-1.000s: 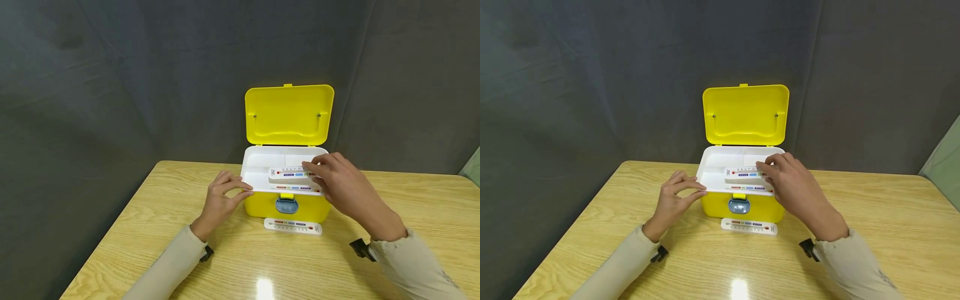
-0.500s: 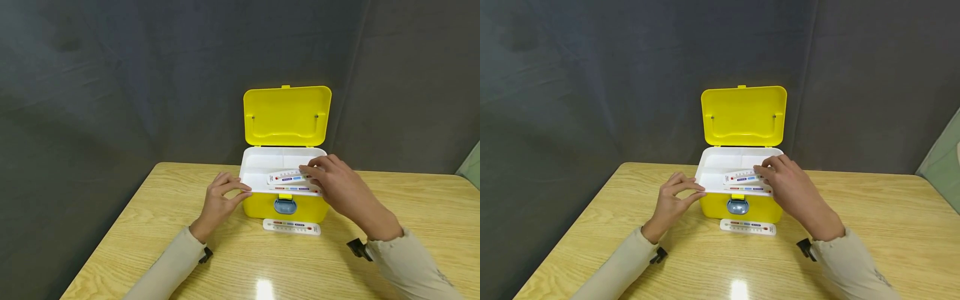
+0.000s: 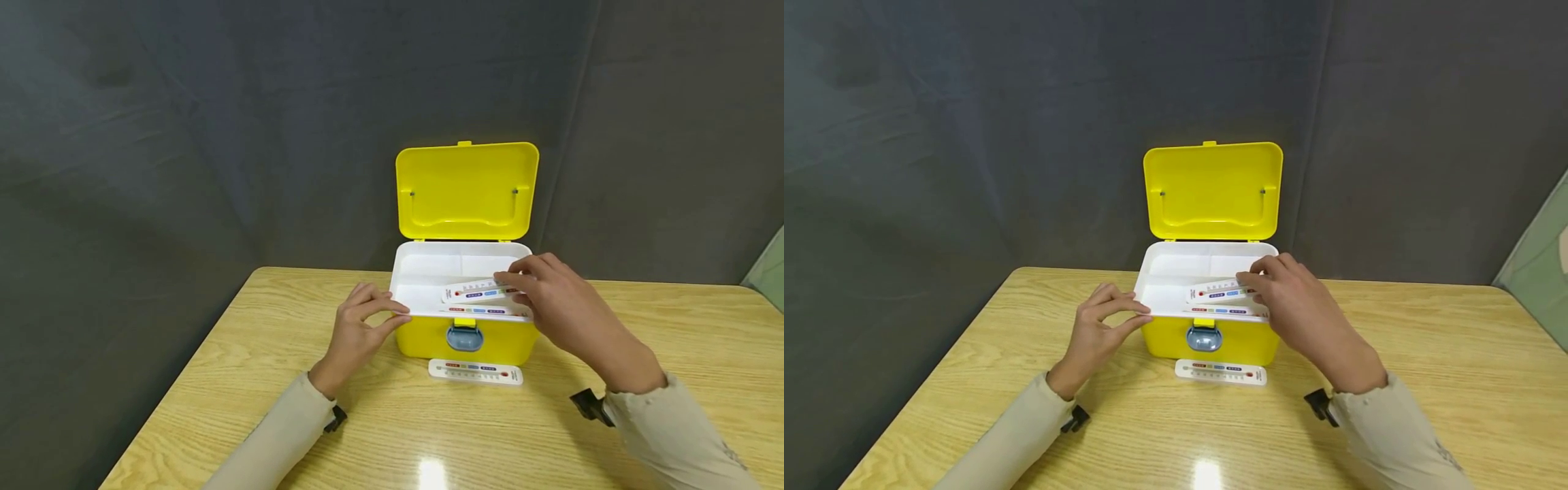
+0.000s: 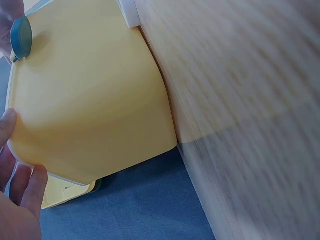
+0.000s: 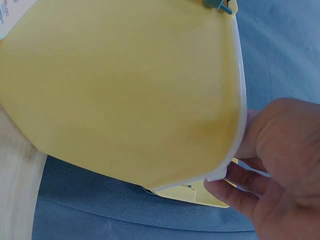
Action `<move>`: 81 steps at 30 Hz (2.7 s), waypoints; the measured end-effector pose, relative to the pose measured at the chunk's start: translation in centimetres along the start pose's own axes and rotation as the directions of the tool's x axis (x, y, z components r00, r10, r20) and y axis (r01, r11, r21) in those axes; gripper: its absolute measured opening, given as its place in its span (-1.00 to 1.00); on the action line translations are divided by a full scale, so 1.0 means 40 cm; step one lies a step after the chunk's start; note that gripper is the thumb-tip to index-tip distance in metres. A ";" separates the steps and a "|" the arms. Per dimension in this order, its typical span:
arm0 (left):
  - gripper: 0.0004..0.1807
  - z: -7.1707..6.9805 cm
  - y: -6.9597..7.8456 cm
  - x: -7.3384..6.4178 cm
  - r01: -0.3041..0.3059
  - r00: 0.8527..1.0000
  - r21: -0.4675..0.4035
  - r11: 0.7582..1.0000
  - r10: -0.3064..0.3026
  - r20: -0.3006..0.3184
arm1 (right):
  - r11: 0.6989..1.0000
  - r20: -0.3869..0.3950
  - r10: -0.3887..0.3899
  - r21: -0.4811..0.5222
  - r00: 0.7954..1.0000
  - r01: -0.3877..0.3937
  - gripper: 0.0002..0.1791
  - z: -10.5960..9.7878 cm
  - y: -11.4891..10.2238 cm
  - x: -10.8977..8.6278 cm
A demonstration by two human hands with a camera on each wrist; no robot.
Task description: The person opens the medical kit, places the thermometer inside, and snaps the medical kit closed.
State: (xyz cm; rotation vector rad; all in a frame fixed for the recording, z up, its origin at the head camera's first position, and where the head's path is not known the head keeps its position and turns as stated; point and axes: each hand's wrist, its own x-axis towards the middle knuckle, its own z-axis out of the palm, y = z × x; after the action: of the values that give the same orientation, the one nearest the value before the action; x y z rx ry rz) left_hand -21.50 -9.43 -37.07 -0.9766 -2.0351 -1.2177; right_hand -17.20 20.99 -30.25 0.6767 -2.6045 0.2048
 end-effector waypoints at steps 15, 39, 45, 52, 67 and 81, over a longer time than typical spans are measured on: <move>-0.89 0.003 -0.007 -0.002 -0.017 1.000 -0.006 1.000 0.017 0.000 | 0.996 0.002 -0.016 0.093 1.000 0.015 -0.58 0.006 0.004 -0.001; -0.88 -0.001 -0.009 0.001 0.002 1.000 -0.010 1.000 -0.002 0.002 | 0.992 -0.031 -0.076 0.103 0.997 0.079 -0.53 -0.016 0.000 -0.018; -0.89 0.011 -0.009 0.006 0.007 1.000 -0.025 1.000 -0.006 0.005 | 0.982 -0.142 -0.176 0.043 0.974 0.184 -0.50 -0.019 -0.012 -0.040; -0.89 0.013 -0.015 0.010 -0.049 0.999 -0.006 0.999 0.049 -0.008 | 0.958 -0.192 -0.268 0.054 0.944 0.283 -0.75 -0.009 -0.040 -0.077; -0.82 0.004 -0.022 0.007 -0.217 0.976 0.031 0.976 0.218 -0.031 | 0.910 0.007 -0.407 0.094 0.913 0.405 -0.67 0.051 -0.070 -0.143; -0.84 -0.003 -0.023 -0.007 -0.122 0.992 0.003 0.993 0.122 -0.012 | 0.976 0.237 -0.214 0.012 0.948 0.218 -0.59 0.114 -0.089 -0.157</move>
State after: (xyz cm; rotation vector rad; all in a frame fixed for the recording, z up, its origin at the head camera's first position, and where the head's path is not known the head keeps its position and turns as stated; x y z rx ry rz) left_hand -22.08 -9.92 -37.65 -1.0737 -1.9372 -1.1532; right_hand -12.26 19.46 -37.02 1.0311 -2.7237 0.0388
